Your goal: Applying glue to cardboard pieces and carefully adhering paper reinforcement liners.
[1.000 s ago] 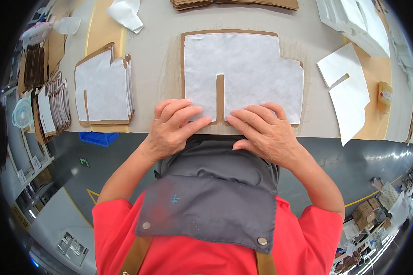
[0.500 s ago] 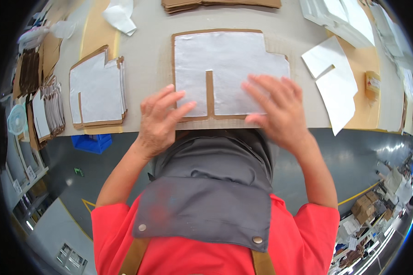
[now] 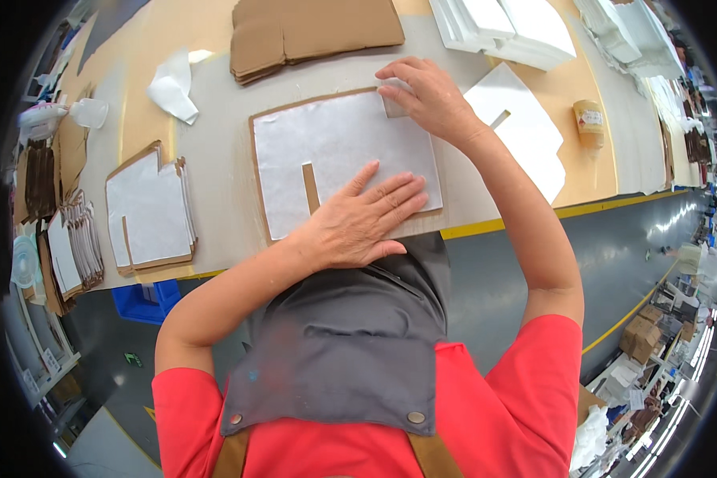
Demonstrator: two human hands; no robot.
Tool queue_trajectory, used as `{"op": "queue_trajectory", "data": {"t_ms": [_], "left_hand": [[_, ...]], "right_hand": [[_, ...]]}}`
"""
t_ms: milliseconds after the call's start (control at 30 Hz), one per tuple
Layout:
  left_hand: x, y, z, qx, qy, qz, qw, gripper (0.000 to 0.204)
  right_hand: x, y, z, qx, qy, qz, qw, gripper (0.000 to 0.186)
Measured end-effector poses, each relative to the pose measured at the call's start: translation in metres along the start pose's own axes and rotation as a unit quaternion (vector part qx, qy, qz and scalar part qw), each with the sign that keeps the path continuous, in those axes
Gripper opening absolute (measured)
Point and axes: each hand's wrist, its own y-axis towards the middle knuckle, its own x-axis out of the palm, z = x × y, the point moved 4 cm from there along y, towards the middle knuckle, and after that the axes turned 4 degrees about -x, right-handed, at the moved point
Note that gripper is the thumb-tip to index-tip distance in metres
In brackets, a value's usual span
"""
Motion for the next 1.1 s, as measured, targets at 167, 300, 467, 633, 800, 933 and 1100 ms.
{"op": "queue_trajectory", "data": {"t_ms": [167,300,467,633,800,933,1100], "left_hand": [[-0.005,0.01,0.005,0.003,-0.013,-0.006,1.0,0.075],[-0.006,0.027,-0.001,-0.019,-0.004,0.007,1.0,0.074],[0.012,0.035,0.01,0.031,0.015,0.002,0.999,0.074],[-0.004,0.018,-0.002,0.005,-0.065,0.014,0.998,0.074],[-0.023,-0.007,-0.068,-0.135,0.033,0.013,0.99,0.073],[-0.029,-0.026,-0.119,-0.242,0.083,0.028,0.966,0.072],[-0.051,-0.047,-0.14,-0.322,0.07,0.093,0.94,0.072]], "right_hand": [[0.002,0.01,0.001,-0.028,-0.008,-0.038,0.999,0.026],[0.019,0.032,-0.01,-0.054,-0.012,-0.059,0.997,0.024],[0.02,0.032,-0.013,-0.036,-0.001,-0.085,0.996,0.026],[0.019,0.039,-0.013,-0.019,0.033,-0.1,0.994,0.029],[0.013,0.042,0.004,-0.006,-0.005,-0.132,0.991,0.034],[0.021,0.043,-0.004,0.129,0.118,-0.185,0.967,0.037],[0.016,0.024,-0.016,0.174,0.125,-0.205,0.955,0.039]]}}
